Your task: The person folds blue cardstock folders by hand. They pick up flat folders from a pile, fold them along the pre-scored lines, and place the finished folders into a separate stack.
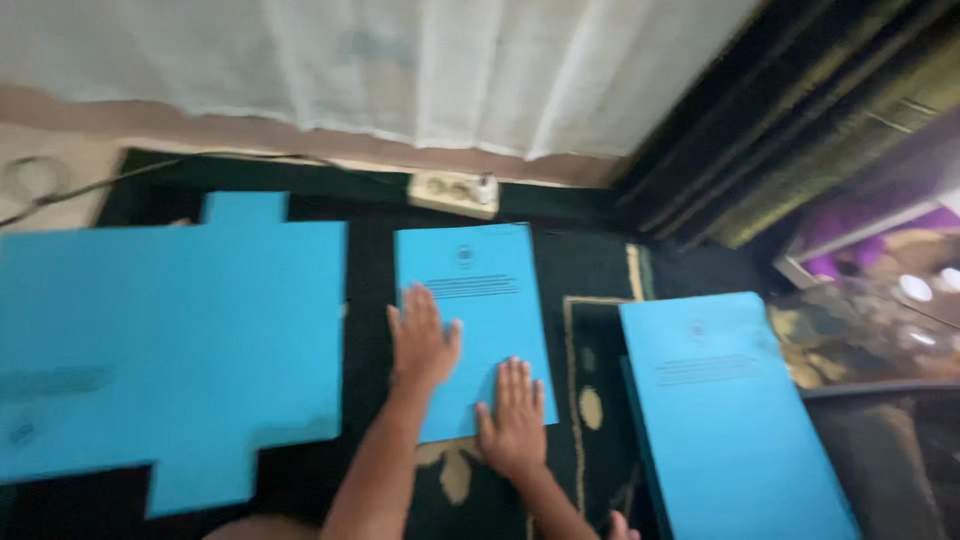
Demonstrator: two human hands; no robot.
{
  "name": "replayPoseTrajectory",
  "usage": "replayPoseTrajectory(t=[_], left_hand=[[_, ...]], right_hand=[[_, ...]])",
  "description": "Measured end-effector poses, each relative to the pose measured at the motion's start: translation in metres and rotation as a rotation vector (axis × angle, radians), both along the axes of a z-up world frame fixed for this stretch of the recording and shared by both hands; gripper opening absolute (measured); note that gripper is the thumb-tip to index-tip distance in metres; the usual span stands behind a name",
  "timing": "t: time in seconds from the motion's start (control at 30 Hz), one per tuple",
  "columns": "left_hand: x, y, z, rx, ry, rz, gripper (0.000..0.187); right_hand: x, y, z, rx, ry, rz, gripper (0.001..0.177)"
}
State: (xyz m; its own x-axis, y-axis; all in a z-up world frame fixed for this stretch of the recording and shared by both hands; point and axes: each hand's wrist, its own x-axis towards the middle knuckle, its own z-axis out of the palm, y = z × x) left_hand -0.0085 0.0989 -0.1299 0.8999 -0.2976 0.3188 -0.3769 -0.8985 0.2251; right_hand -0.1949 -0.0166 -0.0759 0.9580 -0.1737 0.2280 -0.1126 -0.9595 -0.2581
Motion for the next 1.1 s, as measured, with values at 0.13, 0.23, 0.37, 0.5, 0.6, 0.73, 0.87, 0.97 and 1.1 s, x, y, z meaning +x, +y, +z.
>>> replayPoseTrajectory(t=[0.13, 0.23, 0.37, 0.5, 0.6, 0.73, 0.87, 0.97, 1.1], left_hand=[[0.068, -0.017, 0.023, 0.048, 0.016, -0.014, 0.092], [0.103, -0.031, 0.047, -0.108, 0.267, -0.008, 0.096], [0.102, -0.031, 0.044, -0.031, 0.307, -0.034, 0.096], [0.075, -0.010, 0.024, -0.097, 0.192, 0.043, 0.089], [0.041, 0.017, 0.026, -0.084, 0.164, 0.110, 0.097], [-0.015, 0.059, 0.020, -0.079, 0.008, -0.042, 0.098], [-0.082, 0.077, 0.005, -0.092, 0.092, -0.052, 0.093], [-0.109, 0.074, 0.019, -0.168, 0.269, 0.057, 0.089], [-0.146, 0.076, -0.025, -0.489, 0.367, 0.099, 0.080]], right_hand=[[0.005, 0.004, 0.030, 0.093, 0.120, -0.035, 0.075], [0.012, 0.003, 0.038, 0.146, 0.028, -0.001, 0.068], [0.009, 0.003, 0.039, 0.211, 0.119, 0.003, 0.068], [0.006, 0.006, 0.033, 0.284, 0.009, -0.006, 0.065], [0.003, 0.003, 0.039, 0.216, 0.061, -0.006, 0.075], [-0.003, 0.003, 0.048, 0.272, 0.048, 0.010, 0.080], [-0.010, 0.002, 0.039, 0.169, 0.000, 0.040, 0.089], [-0.005, -0.011, 0.039, 0.160, 0.116, 0.025, 0.089], [-0.026, -0.039, -0.002, 0.248, 0.133, -0.176, 0.037]])
